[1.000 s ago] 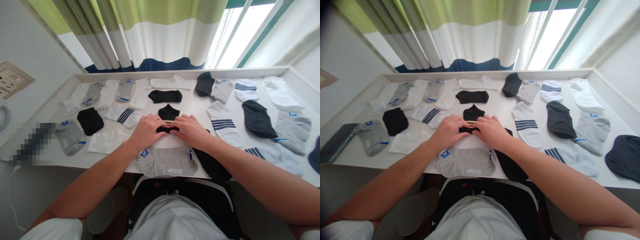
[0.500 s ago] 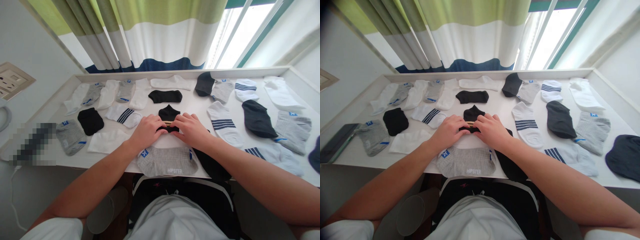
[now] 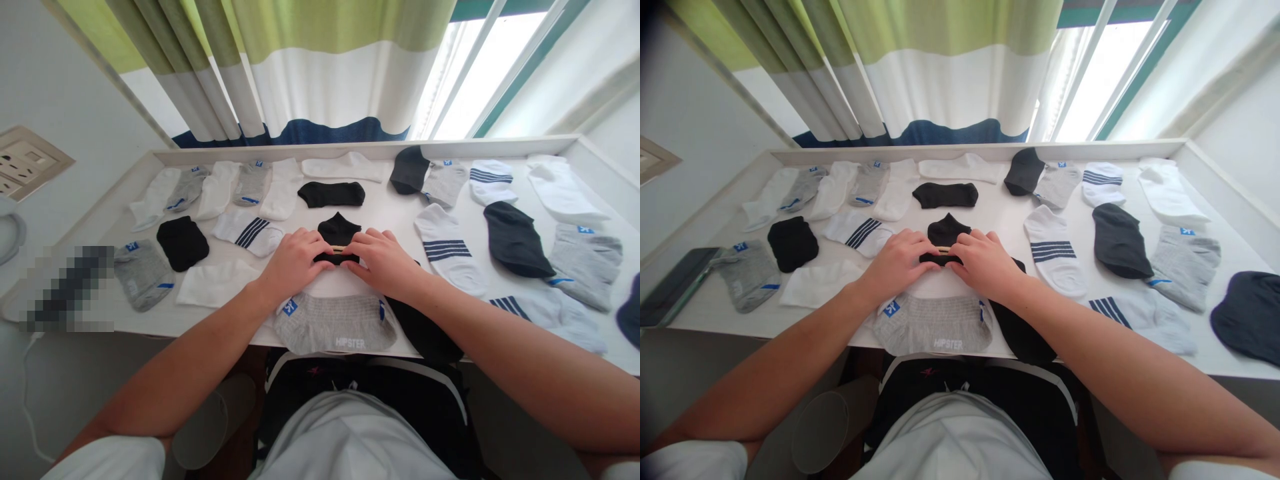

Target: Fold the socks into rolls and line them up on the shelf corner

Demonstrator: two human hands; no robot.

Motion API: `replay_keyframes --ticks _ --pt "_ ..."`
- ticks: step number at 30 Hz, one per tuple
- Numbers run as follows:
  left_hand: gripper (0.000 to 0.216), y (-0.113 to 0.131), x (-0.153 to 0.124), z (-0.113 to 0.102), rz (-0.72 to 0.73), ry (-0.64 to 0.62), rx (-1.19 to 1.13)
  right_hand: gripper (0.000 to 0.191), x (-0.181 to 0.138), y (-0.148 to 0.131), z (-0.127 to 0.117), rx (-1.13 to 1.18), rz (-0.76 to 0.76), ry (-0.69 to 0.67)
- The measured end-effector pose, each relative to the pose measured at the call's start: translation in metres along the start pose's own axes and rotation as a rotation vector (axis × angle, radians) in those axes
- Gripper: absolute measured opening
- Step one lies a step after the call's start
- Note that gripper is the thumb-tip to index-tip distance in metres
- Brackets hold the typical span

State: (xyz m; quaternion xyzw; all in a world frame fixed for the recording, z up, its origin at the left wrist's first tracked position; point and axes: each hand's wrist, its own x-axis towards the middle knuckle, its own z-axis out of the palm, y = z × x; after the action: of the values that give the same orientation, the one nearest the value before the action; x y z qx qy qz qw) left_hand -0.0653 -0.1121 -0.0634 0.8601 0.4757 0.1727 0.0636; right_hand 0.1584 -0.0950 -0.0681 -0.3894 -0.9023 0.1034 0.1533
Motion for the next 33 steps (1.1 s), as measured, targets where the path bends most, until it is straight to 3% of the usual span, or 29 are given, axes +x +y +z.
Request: replay_keyframes --ticks 7,15,21,33 --pt "0.012 0.0000 0.0010 0.0011 -0.010 -0.009 -0.026 0.018 -0.0019 -0.0021 0.0006 -0.031 -0.011 0.055" --pt "0.015 -0.0003 -0.0004 0.0016 -0.023 -0.012 -0.023 0.016 0.0015 -0.0008 -0.0008 -0.034 0.005 -0.017" --pt "0.030 0.0005 -0.0025 -0.0002 -0.014 0.034 -0.012 0.018 0.0029 0.0006 -0.0009 -0.006 0.019 -0.035" --pt "0.017 -0.0025 -0.0003 0.0028 -0.025 0.003 -0.018 0.017 -0.0002 0.0015 0.0017 0.025 0.008 0.010"
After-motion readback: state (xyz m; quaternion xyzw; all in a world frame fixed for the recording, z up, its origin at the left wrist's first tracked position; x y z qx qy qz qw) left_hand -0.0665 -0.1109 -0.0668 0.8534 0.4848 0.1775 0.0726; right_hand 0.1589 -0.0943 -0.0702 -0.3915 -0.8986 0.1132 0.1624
